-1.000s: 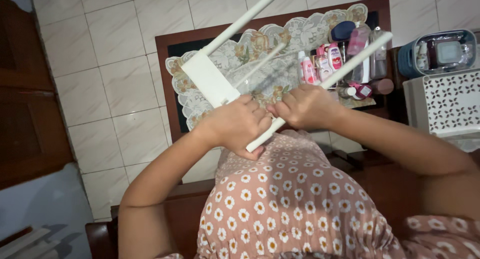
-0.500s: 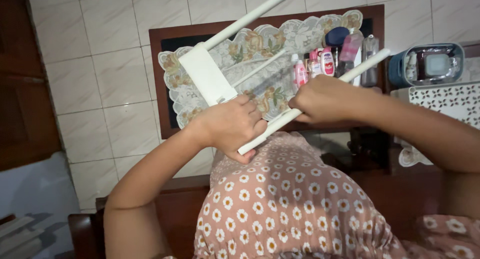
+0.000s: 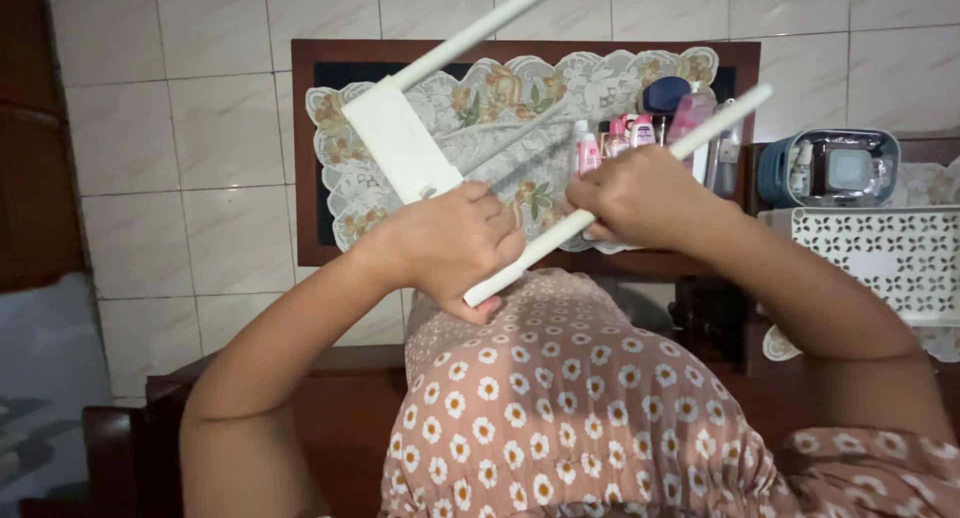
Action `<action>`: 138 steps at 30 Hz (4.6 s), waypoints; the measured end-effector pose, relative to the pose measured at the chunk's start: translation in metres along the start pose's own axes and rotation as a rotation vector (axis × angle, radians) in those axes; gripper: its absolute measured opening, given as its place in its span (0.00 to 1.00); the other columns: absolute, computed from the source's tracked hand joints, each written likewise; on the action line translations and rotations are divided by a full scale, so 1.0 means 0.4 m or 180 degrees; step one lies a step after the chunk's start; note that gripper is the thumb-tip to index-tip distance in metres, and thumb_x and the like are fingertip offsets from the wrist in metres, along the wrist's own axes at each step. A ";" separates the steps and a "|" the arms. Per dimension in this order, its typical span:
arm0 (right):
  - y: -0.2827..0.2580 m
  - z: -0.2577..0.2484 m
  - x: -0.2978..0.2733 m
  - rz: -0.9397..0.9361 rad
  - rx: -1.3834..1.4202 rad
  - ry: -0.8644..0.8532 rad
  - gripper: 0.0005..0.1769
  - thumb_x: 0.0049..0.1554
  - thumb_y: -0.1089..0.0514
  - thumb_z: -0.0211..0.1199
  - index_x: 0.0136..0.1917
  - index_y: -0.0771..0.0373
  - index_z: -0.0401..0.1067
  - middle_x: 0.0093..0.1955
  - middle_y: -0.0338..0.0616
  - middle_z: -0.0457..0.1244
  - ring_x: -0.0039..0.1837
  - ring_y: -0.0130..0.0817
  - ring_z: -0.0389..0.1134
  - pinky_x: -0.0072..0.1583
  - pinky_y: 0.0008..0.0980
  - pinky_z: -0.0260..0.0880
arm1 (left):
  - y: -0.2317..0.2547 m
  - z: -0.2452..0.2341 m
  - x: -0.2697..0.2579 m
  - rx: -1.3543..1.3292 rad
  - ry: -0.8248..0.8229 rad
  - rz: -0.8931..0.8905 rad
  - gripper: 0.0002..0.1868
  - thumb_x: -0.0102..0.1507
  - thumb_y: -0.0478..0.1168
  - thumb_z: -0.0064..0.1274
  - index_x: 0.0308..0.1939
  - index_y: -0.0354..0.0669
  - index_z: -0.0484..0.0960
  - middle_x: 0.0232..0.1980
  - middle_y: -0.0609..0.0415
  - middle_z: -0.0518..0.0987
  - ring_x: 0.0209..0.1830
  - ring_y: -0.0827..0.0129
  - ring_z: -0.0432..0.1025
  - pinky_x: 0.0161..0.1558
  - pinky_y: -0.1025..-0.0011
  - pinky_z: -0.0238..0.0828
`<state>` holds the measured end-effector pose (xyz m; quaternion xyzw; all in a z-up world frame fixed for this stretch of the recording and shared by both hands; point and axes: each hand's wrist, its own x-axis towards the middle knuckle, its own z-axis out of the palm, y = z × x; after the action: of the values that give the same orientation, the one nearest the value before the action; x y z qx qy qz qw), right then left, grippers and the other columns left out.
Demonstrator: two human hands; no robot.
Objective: The person assembles a white plastic storage shelf by inserting vertical support rods into the perforated base and top trays. They align the components and press the rods into place, then lift and reposition the partially assembled unit to continue attaching the remaining supports.
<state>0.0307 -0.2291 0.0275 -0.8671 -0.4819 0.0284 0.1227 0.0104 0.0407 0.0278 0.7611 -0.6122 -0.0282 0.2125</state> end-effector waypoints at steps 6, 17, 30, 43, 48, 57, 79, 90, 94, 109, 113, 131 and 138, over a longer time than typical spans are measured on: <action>-0.009 -0.036 0.043 0.0517 0.1141 -0.2120 0.13 0.50 0.49 0.65 0.40 0.59 0.78 0.31 0.54 0.68 0.37 0.55 0.70 0.43 0.52 0.70 | -0.010 0.037 0.010 0.0050 -0.0128 0.0229 0.29 0.46 0.60 0.59 0.29 0.35 0.75 0.28 0.46 0.75 0.34 0.51 0.72 0.44 0.59 0.67; 0.025 0.172 -0.006 -0.0351 -0.1080 0.1510 0.25 0.63 0.55 0.68 0.27 0.55 0.62 0.25 0.36 0.56 0.28 0.33 0.62 0.31 0.34 0.62 | -0.049 0.032 -0.018 0.0014 -0.0232 -0.0036 0.28 0.48 0.60 0.60 0.32 0.37 0.76 0.30 0.47 0.76 0.32 0.53 0.72 0.43 0.59 0.66; -0.025 0.047 0.055 0.0411 0.1152 -0.1566 0.14 0.51 0.47 0.67 0.39 0.60 0.79 0.33 0.52 0.67 0.38 0.54 0.70 0.43 0.51 0.70 | -0.045 0.044 0.029 -0.0008 -0.0428 0.0147 0.28 0.47 0.59 0.60 0.32 0.35 0.77 0.27 0.47 0.76 0.31 0.52 0.72 0.41 0.60 0.65; -0.046 0.169 -0.011 0.0023 -0.0543 0.1051 0.15 0.56 0.54 0.67 0.32 0.58 0.66 0.29 0.40 0.61 0.33 0.39 0.67 0.36 0.39 0.67 | -0.067 0.038 0.038 0.0156 -0.0309 0.0210 0.30 0.48 0.61 0.59 0.32 0.34 0.76 0.28 0.47 0.76 0.31 0.54 0.72 0.42 0.61 0.66; -0.022 0.042 0.000 0.0364 0.0737 -0.0746 0.14 0.49 0.49 0.67 0.40 0.62 0.75 0.32 0.48 0.66 0.36 0.47 0.71 0.41 0.46 0.71 | -0.067 0.033 0.048 0.0186 -0.0374 0.0310 0.28 0.48 0.60 0.59 0.29 0.36 0.75 0.26 0.48 0.75 0.30 0.53 0.71 0.41 0.60 0.65; 0.019 0.116 -0.040 0.0427 -0.0005 -0.0386 0.08 0.51 0.53 0.66 0.41 0.59 0.76 0.30 0.44 0.66 0.35 0.45 0.70 0.39 0.44 0.69 | -0.077 0.028 0.050 0.0070 -0.0442 0.0298 0.27 0.47 0.60 0.60 0.28 0.37 0.74 0.27 0.48 0.75 0.30 0.53 0.71 0.42 0.59 0.65; 0.000 0.190 -0.084 0.0487 -0.0205 0.0567 0.17 0.61 0.53 0.66 0.32 0.60 0.72 0.29 0.46 0.63 0.32 0.47 0.66 0.37 0.45 0.66 | -0.064 0.052 0.026 0.0049 -0.0591 0.0289 0.29 0.46 0.60 0.60 0.29 0.35 0.74 0.29 0.47 0.75 0.32 0.52 0.71 0.42 0.60 0.65; 0.008 0.118 -0.079 0.0036 0.0435 0.0481 0.16 0.45 0.46 0.66 0.38 0.60 0.76 0.31 0.43 0.65 0.38 0.45 0.69 0.44 0.48 0.67 | -0.060 0.054 0.022 0.0155 -0.0600 0.0291 0.28 0.49 0.60 0.58 0.30 0.37 0.74 0.30 0.48 0.75 0.33 0.54 0.71 0.43 0.61 0.65; 0.023 0.049 -0.037 0.0645 0.1187 -0.1310 0.16 0.51 0.43 0.66 0.43 0.56 0.79 0.31 0.47 0.67 0.39 0.48 0.70 0.47 0.50 0.69 | -0.063 0.048 0.034 0.0132 -0.0578 0.0416 0.28 0.49 0.60 0.58 0.31 0.36 0.74 0.31 0.48 0.75 0.34 0.55 0.70 0.43 0.62 0.65; -0.008 0.231 -0.074 0.0291 0.0130 0.0728 0.17 0.55 0.44 0.65 0.40 0.60 0.70 0.35 0.42 0.63 0.37 0.45 0.66 0.42 0.43 0.66 | -0.064 0.034 0.007 0.0103 -0.0391 0.0351 0.26 0.49 0.59 0.59 0.30 0.38 0.73 0.28 0.49 0.74 0.32 0.55 0.70 0.42 0.61 0.65; -0.009 0.152 -0.093 0.0104 0.0484 0.0232 0.22 0.54 0.42 0.64 0.46 0.64 0.71 0.40 0.47 0.63 0.42 0.42 0.66 0.50 0.44 0.64 | -0.062 0.033 0.002 0.0095 -0.0428 0.0251 0.27 0.48 0.59 0.59 0.29 0.37 0.73 0.28 0.49 0.73 0.32 0.55 0.70 0.42 0.62 0.65; -0.044 0.148 -0.132 0.0682 0.1287 0.0897 0.13 0.53 0.62 0.69 0.48 0.64 0.68 0.49 0.46 0.64 0.52 0.44 0.70 0.51 0.41 0.70 | -0.088 0.028 0.003 0.0156 -0.0405 0.0370 0.27 0.47 0.59 0.59 0.27 0.38 0.72 0.28 0.48 0.73 0.32 0.55 0.69 0.43 0.62 0.65; -0.061 0.174 -0.214 0.1071 0.2205 0.1507 0.13 0.53 0.67 0.69 0.51 0.67 0.70 0.51 0.47 0.65 0.55 0.42 0.70 0.56 0.37 0.70 | -0.074 0.035 0.009 0.0223 -0.0339 0.0192 0.28 0.47 0.61 0.60 0.27 0.39 0.73 0.30 0.48 0.73 0.33 0.54 0.71 0.43 0.61 0.66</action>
<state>-0.0469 -0.2761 -0.0401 -0.8238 -0.2550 0.0084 0.5062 0.0343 0.0381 0.0053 0.7467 -0.6459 -0.0408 0.1535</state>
